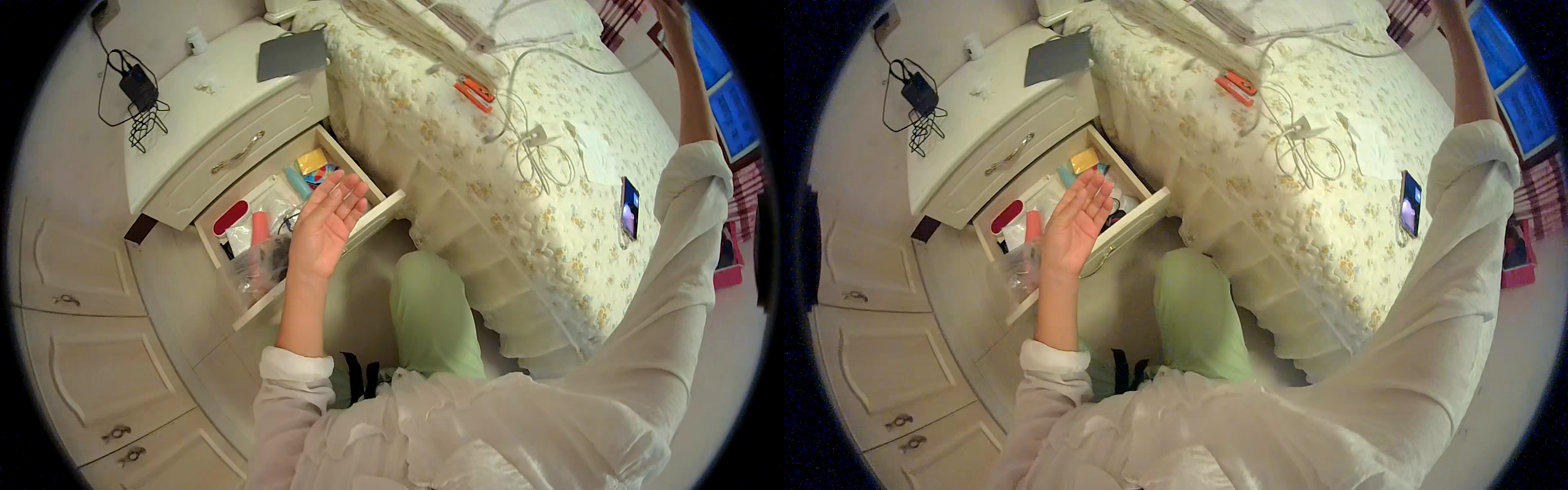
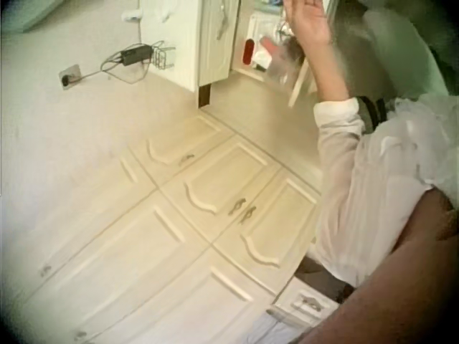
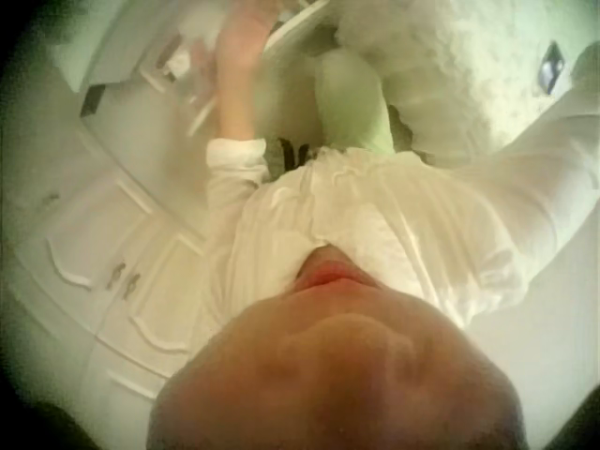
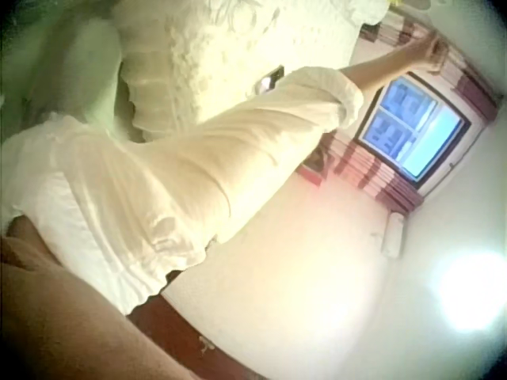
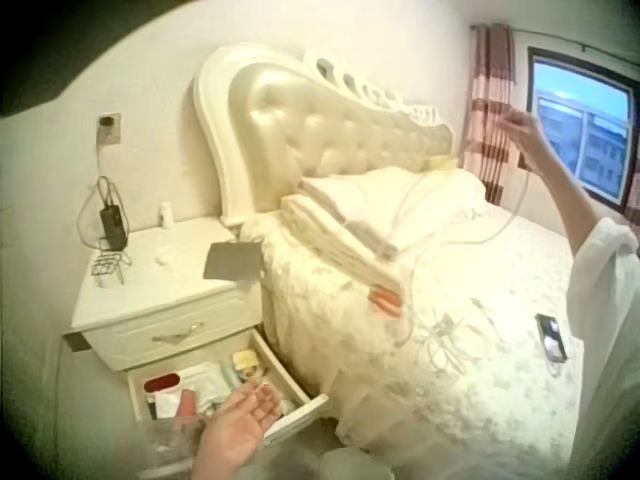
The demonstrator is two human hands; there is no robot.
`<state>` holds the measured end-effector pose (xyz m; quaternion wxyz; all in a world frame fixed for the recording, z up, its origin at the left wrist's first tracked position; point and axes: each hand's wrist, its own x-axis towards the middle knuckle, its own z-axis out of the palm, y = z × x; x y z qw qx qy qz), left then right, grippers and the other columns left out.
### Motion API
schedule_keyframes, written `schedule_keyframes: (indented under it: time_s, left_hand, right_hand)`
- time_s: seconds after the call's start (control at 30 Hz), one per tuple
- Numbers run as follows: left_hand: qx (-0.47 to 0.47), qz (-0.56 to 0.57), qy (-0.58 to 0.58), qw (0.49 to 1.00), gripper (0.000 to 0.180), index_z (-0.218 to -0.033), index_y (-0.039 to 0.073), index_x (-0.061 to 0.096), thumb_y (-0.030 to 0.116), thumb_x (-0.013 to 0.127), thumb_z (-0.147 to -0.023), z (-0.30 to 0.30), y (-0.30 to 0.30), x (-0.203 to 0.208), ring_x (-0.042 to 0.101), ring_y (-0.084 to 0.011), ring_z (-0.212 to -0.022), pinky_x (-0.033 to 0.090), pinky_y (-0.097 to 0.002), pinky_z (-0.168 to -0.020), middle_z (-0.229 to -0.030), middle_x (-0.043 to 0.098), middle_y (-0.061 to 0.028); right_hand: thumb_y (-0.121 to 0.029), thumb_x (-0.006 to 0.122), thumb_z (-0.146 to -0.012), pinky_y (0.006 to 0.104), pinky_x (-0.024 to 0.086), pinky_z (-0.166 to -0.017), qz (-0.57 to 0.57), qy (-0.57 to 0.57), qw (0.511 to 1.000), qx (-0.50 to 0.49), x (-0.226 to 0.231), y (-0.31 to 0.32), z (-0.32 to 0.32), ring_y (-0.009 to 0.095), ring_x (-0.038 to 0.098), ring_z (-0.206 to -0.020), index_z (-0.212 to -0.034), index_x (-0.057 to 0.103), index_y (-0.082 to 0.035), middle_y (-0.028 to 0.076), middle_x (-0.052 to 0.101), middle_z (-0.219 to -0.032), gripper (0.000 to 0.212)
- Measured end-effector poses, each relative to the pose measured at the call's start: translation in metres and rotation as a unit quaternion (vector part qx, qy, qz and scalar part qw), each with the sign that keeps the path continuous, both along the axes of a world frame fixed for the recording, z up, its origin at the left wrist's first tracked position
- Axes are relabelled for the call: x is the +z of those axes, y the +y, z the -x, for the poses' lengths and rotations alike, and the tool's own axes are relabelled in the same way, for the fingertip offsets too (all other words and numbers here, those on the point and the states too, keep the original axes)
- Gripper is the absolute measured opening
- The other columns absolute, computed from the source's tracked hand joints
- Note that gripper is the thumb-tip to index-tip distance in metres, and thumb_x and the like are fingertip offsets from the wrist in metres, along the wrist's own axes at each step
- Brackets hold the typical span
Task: The person removes various items from a bedside table drawer, including a hair dryer and several cords, and then wipes the inside of the empty drawer with a cloth.
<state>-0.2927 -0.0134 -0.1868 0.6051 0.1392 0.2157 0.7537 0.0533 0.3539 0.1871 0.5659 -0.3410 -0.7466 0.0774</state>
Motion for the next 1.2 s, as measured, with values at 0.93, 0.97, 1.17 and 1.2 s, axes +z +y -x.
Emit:
schedule_keyframes:
  time_s: [0.93, 0.97, 1.17, 1.2]
  left_hand:
    - [0.118, 0.161, 0.089, 0.976, 0.034, -0.121, -0.001, 0.044, 0.008, 0.053, -0.090, 0.095, -0.049, -0.131, 0.055, -0.0244, -0.102, 0.047, -0.0353, -0.088, -0.112, 0.054, -0.0133]
    - [0.107, 0.099, 0.097, 0.984, 0.033, -0.120, -0.002, 0.045, 0.009, 0.053, -0.090, 0.111, -0.061, -0.158, 0.056, -0.0259, -0.103, 0.048, -0.0367, -0.089, -0.114, 0.054, -0.0152]
    - [0.192, 0.263, 0.276, 0.904, 0.026, -0.112, -0.003, 0.051, 0.007, 0.055, -0.089, 0.077, -0.050, -0.138, 0.061, -0.0194, -0.088, 0.052, -0.0294, -0.079, -0.103, 0.060, -0.0138]
    - [0.185, 0.261, 0.314, 0.894, 0.025, -0.111, -0.003, 0.052, 0.006, 0.055, -0.088, 0.076, -0.050, -0.134, 0.062, -0.0177, -0.086, 0.052, -0.0280, -0.078, -0.101, 0.061, -0.0128]
  right_hand:
    - [-0.012, 0.061, -0.083, 0.0278, 0.051, -0.069, -0.136, -0.379, 0.897, 0.183, -0.168, -0.075, 0.114, 0.017, 0.062, -0.072, -0.100, 0.064, -0.002, 0.009, 0.066, -0.088, 0.020]
    - [-0.012, 0.061, -0.083, 0.0278, 0.051, -0.069, -0.135, -0.370, 0.896, 0.207, -0.168, -0.096, 0.140, 0.017, 0.062, -0.072, -0.100, 0.064, -0.002, 0.009, 0.066, -0.088, 0.020]
    - [-0.015, 0.057, -0.085, 0.0371, 0.047, -0.083, 0.131, -0.432, 0.798, 0.398, -0.311, -0.131, 0.271, 0.022, 0.060, -0.091, -0.110, 0.058, -0.002, 0.010, 0.065, -0.100, 0.028]
    - [-0.013, 0.057, -0.084, 0.0371, 0.047, -0.080, 0.118, -0.456, 0.789, 0.395, -0.355, -0.140, 0.296, 0.023, 0.061, -0.087, -0.109, 0.058, -0.001, 0.010, 0.065, -0.096, 0.028]
